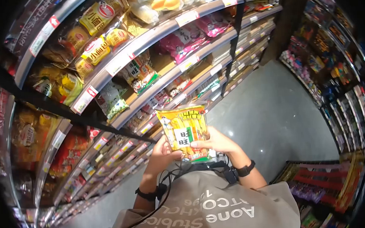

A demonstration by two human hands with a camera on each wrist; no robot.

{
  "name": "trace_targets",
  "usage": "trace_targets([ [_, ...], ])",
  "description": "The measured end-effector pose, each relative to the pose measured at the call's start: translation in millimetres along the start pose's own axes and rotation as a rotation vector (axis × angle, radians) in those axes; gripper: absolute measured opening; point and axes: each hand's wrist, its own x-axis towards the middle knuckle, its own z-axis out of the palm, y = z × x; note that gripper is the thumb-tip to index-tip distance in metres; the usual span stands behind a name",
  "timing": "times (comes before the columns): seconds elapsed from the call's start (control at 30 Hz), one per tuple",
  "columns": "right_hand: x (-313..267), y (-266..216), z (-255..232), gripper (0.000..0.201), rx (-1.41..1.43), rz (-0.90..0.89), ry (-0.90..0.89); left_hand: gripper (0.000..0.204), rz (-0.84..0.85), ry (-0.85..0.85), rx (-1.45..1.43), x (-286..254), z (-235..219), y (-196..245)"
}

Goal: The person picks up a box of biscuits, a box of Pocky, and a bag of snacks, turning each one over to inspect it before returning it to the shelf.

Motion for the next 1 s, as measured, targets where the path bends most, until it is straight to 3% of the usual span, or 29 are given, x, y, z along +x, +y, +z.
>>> trace_targets([
  [0.03, 6.6, -1.2, -12.4, 0.046, 0.030, -0.001, -0.038, 0.049, 0.043, 0.016, 0.038, 5.7, 4.8, 0.5],
  [0.13, 26.8, -2.4, -45.0, 0.047, 0.063, -0.039, -0.143, 0.043, -0.033, 0.165, 0.259, 20.6, 18.4, 6.1],
  [0.17, 32.3, -8.2, -54.6, 0.046, 0.031, 0.002, -0.167, 0.042, -0.054, 0.218, 0.318, 25.7, 30.7, 16.5],
  [0.2, 36.4, -16.3, -69.4, 0.046, 0.016, 0.049, -0.206, 0.043, -0.007, 0.300, 0.343, 35.7, 35.4, 0.2],
  [0.23, 38.0, -23.9, -76.3, 0.045, -0.015, 0.085, -0.218, 0.048, 0.031, 0.279, 0.165, 43.0, 37.6, -11.1],
  [0.3, 39.3, -25.4, -92.1, 0.041, 0.010, 0.028, -0.213, 0.057, 0.042, 0.266, 0.157, 51.6, 44.3, -14.3],
  [0.4, 49.5, -15.0, -120.0, 0.039, 0.025, 0.002, -0.202, 0.070, 0.197, 0.300, 0.175, 71.5, 47.0, -19.7],
  [0.63, 37.9, -39.0, -151.5, 0.044, 0.259, -0.090, -0.150, 0.070, 0.144, 0.324, 0.188, 98.0, 63.6, -4.7],
  [0.8, 33.2, -48.1, -181.5, 0.038, 0.219, -0.092, -0.084, 0.064, 0.099, 0.200, 0.148, 118.9, 89.1, -18.5],
  [1.0, 30.1, -54.7, -192.8, 0.039, 0.189, -0.103, -0.101, 0.056, 0.110, 0.201, 0.076, 131.1, 114.2, -19.7],
])
